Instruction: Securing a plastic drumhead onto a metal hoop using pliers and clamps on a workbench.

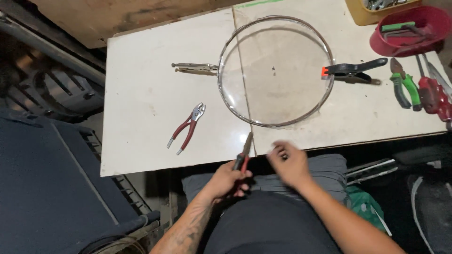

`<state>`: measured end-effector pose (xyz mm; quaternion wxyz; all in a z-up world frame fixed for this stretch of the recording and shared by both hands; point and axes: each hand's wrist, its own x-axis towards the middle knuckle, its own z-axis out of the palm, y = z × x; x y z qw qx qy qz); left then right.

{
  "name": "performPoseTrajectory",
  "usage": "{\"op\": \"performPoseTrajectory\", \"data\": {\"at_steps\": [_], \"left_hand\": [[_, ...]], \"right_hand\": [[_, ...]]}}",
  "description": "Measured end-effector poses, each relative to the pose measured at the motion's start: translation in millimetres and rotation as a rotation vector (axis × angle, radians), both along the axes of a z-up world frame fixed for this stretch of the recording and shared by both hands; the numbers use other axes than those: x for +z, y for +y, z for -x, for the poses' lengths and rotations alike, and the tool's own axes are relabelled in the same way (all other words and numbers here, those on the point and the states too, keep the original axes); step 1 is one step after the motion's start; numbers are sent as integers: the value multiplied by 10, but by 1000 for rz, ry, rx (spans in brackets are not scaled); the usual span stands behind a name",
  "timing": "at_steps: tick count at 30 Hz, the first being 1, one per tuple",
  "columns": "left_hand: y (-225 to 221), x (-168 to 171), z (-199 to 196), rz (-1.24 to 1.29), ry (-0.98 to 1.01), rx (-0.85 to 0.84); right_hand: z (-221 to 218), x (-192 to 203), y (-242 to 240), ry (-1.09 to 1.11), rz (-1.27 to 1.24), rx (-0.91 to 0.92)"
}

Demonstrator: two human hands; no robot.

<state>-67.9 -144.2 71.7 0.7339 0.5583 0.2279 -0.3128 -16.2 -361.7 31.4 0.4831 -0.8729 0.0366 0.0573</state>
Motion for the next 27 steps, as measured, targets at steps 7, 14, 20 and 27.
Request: {"op": "performPoseTrajectory", "data": {"at_steps": [7, 14, 20, 27], "left_hand": [[256, -20, 27, -134, -69, 151], [426, -55, -199, -151, -323, 299], [449, -177, -259, -45, -373, 397], [455, -234, -36, -84, -375, 267]], "right_hand": [[-572, 18, -341, 522, -682, -254], [-731, 277, -150, 547, -638, -294], [-781, 226, -112, 387, -1038, -343], [-809, -110, -41, 174, -1201, -231]]}}
